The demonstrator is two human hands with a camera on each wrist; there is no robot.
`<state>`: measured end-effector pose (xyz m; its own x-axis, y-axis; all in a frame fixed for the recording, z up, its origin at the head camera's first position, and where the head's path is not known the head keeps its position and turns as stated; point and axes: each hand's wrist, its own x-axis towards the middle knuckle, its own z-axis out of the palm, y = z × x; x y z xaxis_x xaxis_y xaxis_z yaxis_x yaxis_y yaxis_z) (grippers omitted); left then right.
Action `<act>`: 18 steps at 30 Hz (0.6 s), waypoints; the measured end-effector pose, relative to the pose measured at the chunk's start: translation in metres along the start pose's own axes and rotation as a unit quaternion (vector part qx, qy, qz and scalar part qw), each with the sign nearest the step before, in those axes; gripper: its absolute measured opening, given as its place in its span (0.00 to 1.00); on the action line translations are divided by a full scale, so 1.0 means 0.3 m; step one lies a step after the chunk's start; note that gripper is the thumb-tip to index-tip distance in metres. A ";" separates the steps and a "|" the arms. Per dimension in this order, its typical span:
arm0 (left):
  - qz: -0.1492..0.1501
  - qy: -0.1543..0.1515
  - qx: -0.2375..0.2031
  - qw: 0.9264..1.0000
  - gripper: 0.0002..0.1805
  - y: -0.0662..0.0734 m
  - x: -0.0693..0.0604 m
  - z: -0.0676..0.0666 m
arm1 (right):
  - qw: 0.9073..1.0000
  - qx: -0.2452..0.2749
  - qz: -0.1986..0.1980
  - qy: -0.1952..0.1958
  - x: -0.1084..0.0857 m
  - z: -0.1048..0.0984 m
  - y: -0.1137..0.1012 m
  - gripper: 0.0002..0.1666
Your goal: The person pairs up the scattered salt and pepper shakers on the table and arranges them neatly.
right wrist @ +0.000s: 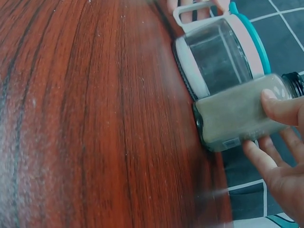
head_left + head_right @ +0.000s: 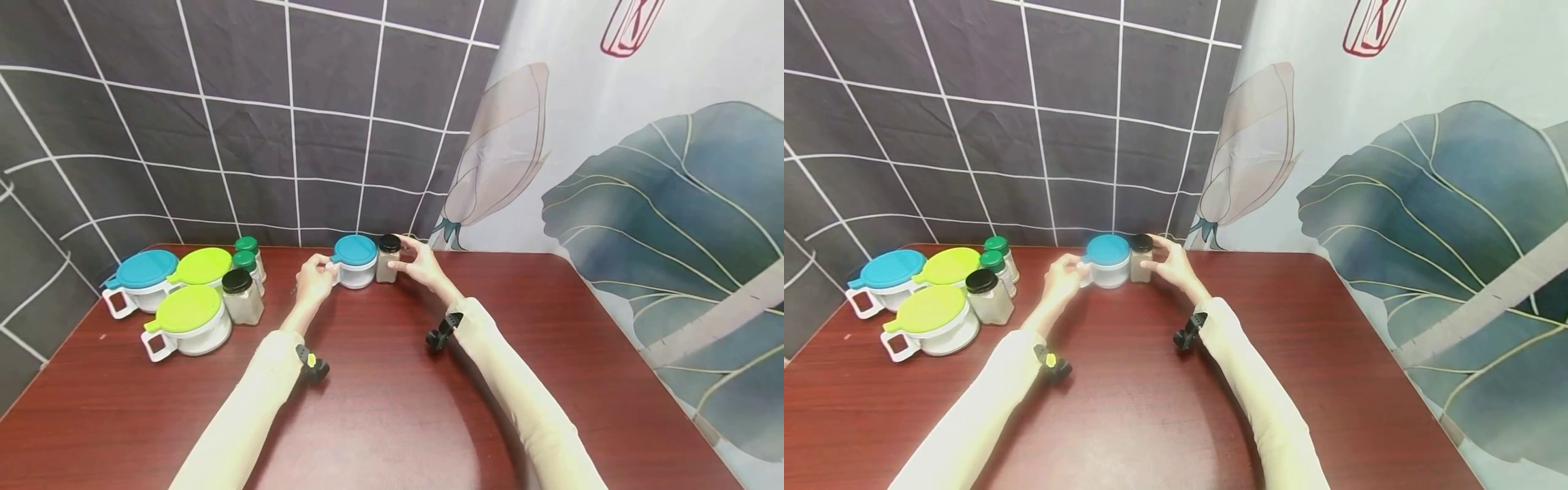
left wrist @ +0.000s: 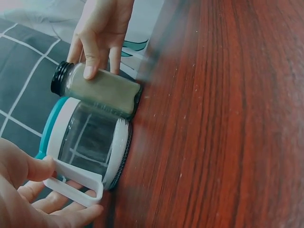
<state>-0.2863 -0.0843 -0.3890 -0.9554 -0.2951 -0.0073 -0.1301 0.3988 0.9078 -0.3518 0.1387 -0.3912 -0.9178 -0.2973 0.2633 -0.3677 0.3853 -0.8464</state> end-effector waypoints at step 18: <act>0.013 0.001 -0.012 1.000 0.13 0.009 -0.005 0.030 | 1.000 0.012 0.013 0.002 -0.019 -0.019 0.008 0.37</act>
<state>-0.2875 -0.0751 -0.3903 -0.9578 -0.2870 0.0167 -0.0995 0.3857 0.9172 -0.3484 0.1464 -0.3920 -0.9274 -0.2835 0.2440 -0.3410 0.3722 -0.8633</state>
